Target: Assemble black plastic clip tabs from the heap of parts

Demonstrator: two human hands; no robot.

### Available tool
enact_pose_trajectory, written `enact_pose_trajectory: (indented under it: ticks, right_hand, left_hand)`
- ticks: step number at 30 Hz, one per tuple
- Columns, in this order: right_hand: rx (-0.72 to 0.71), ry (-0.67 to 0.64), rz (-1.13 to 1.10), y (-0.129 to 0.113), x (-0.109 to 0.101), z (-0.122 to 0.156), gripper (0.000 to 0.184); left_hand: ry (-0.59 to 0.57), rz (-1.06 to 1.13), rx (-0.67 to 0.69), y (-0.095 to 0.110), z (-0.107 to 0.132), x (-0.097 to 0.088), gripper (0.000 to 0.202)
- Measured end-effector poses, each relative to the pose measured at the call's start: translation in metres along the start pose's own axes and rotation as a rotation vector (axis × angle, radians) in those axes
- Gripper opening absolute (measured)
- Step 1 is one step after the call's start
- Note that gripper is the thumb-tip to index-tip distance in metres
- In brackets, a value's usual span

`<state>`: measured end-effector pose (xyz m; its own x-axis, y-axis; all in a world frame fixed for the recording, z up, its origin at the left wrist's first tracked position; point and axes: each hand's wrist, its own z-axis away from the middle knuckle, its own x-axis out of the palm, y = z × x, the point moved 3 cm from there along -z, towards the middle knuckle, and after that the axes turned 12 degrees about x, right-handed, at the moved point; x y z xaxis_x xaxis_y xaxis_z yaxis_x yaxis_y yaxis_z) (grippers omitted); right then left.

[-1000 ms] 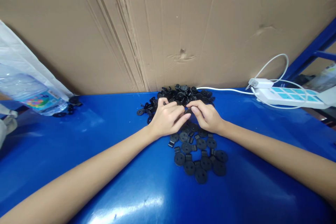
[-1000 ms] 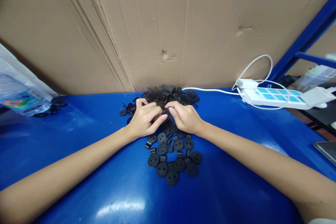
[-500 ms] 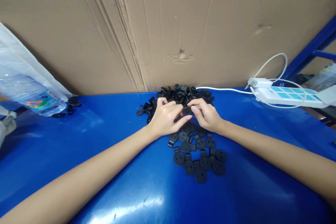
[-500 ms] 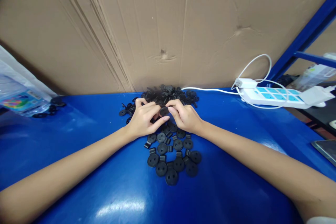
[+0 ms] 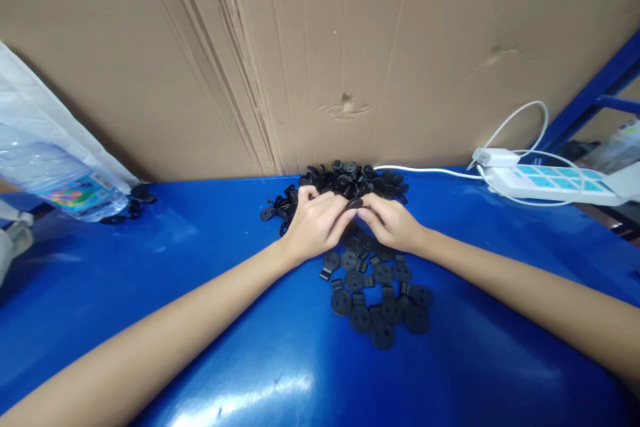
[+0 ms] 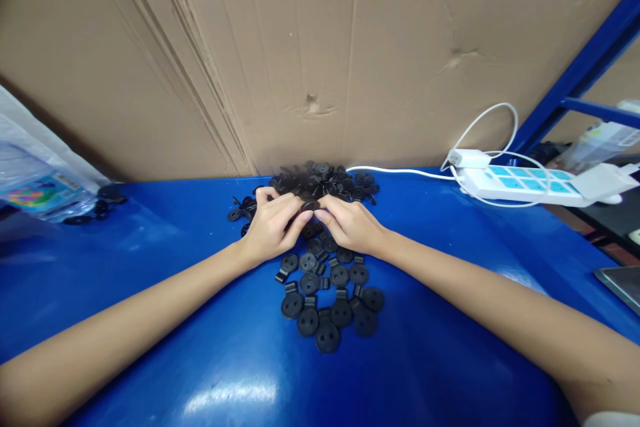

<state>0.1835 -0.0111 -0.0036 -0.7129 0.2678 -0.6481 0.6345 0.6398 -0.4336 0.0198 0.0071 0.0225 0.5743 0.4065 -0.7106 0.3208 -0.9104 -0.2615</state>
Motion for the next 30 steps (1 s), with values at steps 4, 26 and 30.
enact_pose_trajectory:
  ticks: [4,26,30]
  right_hand:
    - [0.022,0.01,-0.037,0.0007,0.0002,0.0,0.014]
    - [0.193,-0.015,0.308,0.0002,0.0012,-0.0049,0.014]
    - [0.149,-0.102,0.234,-0.0002,0.0024,-0.0054,0.017]
  left_hand:
    - [0.008,0.006,-0.003,-0.0014,0.0,0.0008,0.028]
    - [-0.05,0.091,-0.011,0.0009,-0.0021,0.0009,0.041]
    - [-0.01,0.105,0.007,0.0011,-0.0017,0.0006,0.042]
